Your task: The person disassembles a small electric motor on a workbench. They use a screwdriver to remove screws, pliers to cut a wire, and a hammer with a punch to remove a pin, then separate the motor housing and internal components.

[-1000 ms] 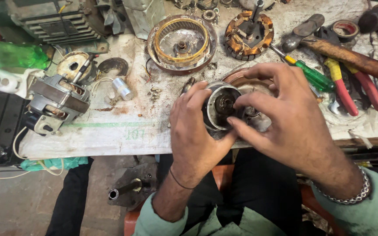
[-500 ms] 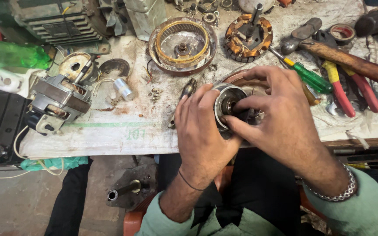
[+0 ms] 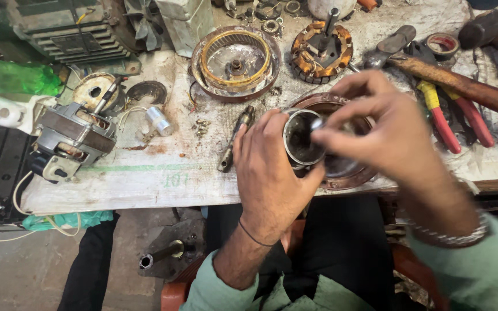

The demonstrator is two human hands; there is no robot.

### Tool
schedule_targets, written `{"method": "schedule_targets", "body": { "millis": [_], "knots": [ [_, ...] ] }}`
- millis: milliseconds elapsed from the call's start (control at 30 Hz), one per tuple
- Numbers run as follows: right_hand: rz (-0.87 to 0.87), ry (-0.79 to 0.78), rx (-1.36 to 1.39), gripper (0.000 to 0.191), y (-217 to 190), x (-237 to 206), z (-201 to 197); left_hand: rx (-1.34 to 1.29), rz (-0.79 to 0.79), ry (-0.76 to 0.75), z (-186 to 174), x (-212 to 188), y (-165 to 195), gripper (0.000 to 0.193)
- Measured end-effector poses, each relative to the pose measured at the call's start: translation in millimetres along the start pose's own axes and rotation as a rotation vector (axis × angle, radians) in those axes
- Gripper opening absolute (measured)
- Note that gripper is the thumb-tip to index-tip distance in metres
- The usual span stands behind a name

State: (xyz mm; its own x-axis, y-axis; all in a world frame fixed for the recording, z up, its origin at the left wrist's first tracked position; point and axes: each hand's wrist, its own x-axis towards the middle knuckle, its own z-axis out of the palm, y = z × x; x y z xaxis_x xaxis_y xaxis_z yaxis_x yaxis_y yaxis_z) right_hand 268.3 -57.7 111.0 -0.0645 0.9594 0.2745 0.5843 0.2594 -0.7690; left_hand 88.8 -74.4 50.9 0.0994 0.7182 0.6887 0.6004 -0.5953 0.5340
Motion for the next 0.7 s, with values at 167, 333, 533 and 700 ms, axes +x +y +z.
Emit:
{"method": "schedule_targets", "body": {
  "millis": [167,333,533,700],
  "knots": [
    [-0.193,0.209,-0.392,0.019,13,53,-56,-0.014,-0.002,0.018,2,-2,-5,0.081],
    [-0.298,0.295,-0.602,0.022,70,80,-86,-0.093,0.011,0.038,2,-5,-4,0.083],
    [-0.389,0.046,-0.406,0.031,35,42,-59,-0.117,0.043,0.05,4,-2,-9,0.082],
    [0.103,-0.243,-0.282,0.048,6,6,-28,-0.154,0.063,0.042,10,-2,-4,0.08]
  ]
}}
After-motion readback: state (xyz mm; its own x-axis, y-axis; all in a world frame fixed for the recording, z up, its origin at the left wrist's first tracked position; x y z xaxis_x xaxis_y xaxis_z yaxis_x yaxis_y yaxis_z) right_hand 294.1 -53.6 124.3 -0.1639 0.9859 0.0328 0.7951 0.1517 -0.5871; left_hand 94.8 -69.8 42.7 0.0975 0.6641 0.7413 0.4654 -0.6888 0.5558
